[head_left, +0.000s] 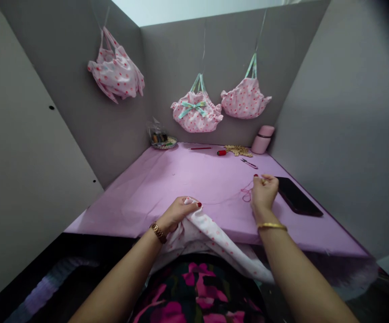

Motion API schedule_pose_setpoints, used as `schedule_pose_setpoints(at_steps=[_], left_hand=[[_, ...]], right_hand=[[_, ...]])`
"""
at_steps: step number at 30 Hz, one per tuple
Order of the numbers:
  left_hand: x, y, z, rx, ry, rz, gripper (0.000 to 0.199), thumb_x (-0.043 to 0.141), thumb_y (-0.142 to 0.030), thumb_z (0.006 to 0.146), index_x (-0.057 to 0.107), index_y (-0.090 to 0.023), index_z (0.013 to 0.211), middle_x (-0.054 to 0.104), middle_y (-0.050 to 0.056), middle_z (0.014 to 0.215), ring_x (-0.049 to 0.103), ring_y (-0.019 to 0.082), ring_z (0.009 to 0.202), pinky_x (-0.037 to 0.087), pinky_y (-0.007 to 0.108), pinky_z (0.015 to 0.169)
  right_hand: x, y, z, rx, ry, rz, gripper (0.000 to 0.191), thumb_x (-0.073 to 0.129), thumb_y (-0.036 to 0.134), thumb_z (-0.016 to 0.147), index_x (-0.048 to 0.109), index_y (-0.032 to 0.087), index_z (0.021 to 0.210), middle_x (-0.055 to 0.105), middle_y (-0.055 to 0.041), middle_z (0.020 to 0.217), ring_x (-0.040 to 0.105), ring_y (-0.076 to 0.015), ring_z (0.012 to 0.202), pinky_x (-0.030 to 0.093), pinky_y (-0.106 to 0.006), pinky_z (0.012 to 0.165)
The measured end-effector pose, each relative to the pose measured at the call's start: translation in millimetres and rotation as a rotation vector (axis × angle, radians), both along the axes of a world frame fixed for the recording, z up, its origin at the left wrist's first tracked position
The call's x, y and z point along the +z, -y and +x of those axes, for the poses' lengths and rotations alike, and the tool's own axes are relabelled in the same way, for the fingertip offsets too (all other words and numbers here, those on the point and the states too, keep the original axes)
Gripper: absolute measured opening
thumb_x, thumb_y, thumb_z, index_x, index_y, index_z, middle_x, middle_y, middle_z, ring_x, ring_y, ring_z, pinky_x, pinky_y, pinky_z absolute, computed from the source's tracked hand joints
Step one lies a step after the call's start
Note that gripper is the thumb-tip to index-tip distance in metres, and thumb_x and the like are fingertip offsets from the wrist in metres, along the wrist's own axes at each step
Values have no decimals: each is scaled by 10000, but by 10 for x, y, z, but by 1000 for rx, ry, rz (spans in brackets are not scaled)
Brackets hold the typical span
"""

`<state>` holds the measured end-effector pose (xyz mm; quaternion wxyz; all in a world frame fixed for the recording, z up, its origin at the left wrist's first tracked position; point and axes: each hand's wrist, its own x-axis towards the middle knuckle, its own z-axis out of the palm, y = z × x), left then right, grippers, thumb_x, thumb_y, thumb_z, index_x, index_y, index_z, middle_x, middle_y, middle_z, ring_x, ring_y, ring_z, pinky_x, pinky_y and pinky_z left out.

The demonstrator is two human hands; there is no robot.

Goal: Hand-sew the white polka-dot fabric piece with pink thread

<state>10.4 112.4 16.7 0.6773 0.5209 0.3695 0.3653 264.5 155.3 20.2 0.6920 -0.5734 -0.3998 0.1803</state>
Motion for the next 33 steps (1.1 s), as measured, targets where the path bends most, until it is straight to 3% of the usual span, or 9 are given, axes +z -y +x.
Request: schedule_pose_setpoints(at_steps=[2,6,8,10,17,33], left_hand=[[-4,3,6,9,1,2,223,669,-332,662,583,-126,657,542,-9,562,468,93,497,352,226,523],[-6,4,10,43,-1,17,226,674,-336,649,580,-130,657,528,-26,558,451,83,491,330,214,510],[-5,2,14,66,-5,23,225,670,-335,646,587,-130,689,533,-26,574,452,84,494,334,214,512],[-5,-1,23,85,-11,29,221,667,-326,643,584,-129,702,534,-24,585,452,85,497,340,216,514],[-29,-13,61,150,-47,80,230,646,-310,660,497,-145,603,439,-50,536,365,65,464,271,207,465],[-34,-24,99,218,-131,144,261,654,-279,628,411,-186,637,393,-71,563,334,66,479,257,208,468]], right_hand=[[19,120,-242,205,43,-60,220,526,309,830,538,144,975,521,10,738,380,-55,496,303,-171,428],[-18,364,-717,756,141,-269,239,693,331,650,629,127,757,520,16,584,380,-64,457,279,-185,408],[-60,434,-841,920,157,-336,241,684,347,654,631,123,726,496,22,544,373,-66,446,273,-190,408],[-100,459,-863,996,155,-361,250,640,370,695,602,123,690,477,25,542,374,-69,457,283,-197,427],[-138,450,-687,997,203,-356,239,600,348,729,550,126,653,434,33,572,362,-72,512,264,-206,475],[-144,488,-707,907,334,-322,205,550,306,765,549,129,661,399,37,578,323,-72,511,225,-207,457]])
